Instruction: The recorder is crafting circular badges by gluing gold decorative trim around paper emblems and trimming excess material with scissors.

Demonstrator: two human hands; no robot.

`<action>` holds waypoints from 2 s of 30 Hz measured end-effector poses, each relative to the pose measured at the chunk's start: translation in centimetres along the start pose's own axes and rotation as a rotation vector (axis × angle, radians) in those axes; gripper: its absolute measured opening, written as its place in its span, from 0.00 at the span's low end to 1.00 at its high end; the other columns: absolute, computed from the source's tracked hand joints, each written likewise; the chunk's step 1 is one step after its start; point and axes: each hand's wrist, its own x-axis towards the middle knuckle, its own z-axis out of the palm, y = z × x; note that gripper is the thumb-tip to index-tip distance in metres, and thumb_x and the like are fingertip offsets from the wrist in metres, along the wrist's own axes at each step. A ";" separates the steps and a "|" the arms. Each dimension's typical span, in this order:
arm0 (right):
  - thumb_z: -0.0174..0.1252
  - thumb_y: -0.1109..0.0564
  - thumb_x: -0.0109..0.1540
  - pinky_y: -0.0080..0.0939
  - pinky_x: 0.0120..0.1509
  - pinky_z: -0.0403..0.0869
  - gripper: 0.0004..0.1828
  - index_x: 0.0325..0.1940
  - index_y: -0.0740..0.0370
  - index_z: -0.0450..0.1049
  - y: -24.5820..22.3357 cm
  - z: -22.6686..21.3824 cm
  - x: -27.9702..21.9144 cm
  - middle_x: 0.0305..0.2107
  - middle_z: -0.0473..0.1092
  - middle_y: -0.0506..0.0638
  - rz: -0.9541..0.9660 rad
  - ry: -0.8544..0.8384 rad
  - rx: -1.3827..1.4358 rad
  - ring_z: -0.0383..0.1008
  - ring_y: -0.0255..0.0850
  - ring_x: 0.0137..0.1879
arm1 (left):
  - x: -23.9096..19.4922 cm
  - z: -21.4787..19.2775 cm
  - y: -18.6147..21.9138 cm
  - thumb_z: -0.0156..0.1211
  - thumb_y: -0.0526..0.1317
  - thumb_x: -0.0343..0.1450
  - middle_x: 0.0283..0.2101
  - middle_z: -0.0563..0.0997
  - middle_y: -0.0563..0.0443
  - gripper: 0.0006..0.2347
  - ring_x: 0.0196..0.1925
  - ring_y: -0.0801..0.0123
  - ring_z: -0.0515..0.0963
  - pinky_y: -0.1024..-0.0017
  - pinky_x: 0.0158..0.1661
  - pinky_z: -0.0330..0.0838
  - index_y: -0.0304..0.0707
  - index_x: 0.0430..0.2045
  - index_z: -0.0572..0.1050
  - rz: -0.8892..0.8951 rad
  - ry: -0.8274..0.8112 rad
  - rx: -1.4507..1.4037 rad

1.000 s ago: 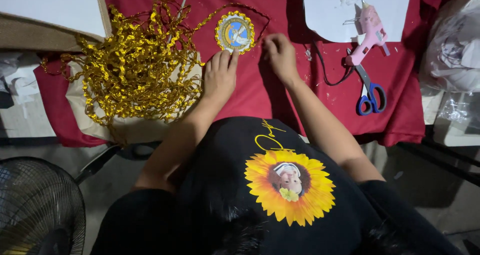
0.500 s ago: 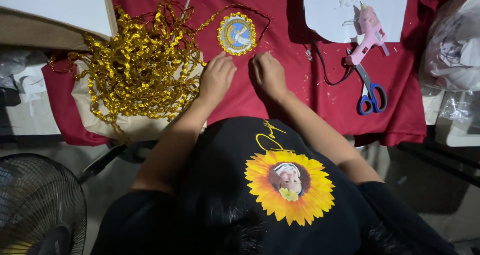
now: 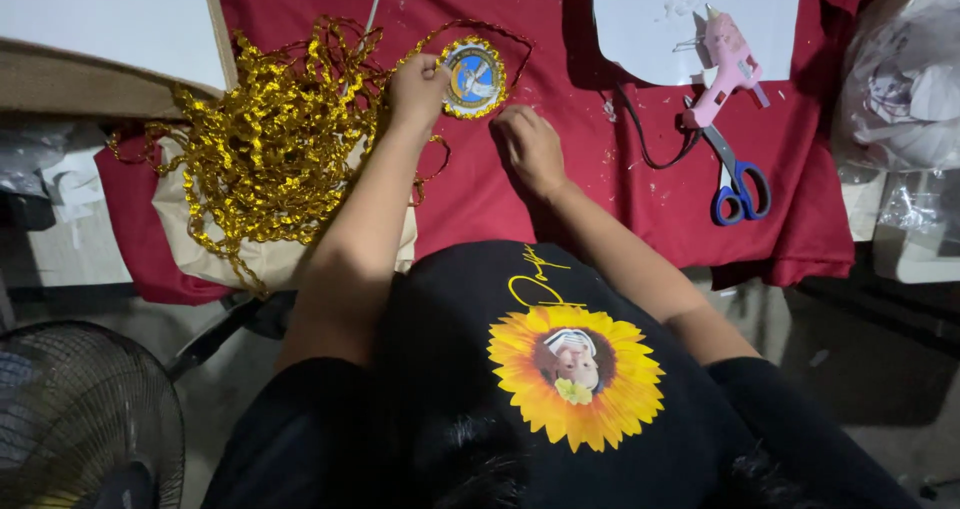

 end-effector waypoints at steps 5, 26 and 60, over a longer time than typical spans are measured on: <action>0.55 0.64 0.69 0.52 0.51 0.73 0.01 0.44 0.64 0.71 2.7 1.5 -1.1 0.40 0.71 0.59 0.110 0.069 0.112 0.74 0.59 0.47 | -3.1 -0.7 -0.6 0.60 0.35 0.75 0.44 0.83 0.50 0.09 0.39 0.75 0.78 0.76 0.39 0.72 0.35 0.48 0.76 -0.049 0.007 -0.315; 0.51 0.56 0.73 0.39 0.44 0.72 0.11 0.41 0.63 0.74 4.5 1.0 -0.8 0.35 0.72 0.53 0.436 0.067 0.527 0.72 0.42 0.40 | -11.6 -1.7 3.0 0.57 0.31 0.75 0.47 0.80 0.45 0.10 0.47 0.63 0.81 0.58 0.49 0.76 0.40 0.46 0.65 -0.047 -0.089 -1.002; 0.53 0.49 0.65 0.33 0.37 0.66 0.14 0.43 0.61 0.77 -8.3 -16.1 7.0 0.32 0.75 0.46 0.800 -0.054 1.480 0.72 0.34 0.36 | -20.9 -1.0 13.2 0.53 0.28 0.81 0.58 0.78 0.45 0.15 0.58 0.70 0.80 0.70 0.60 0.76 0.29 0.63 0.65 0.427 -0.360 -0.608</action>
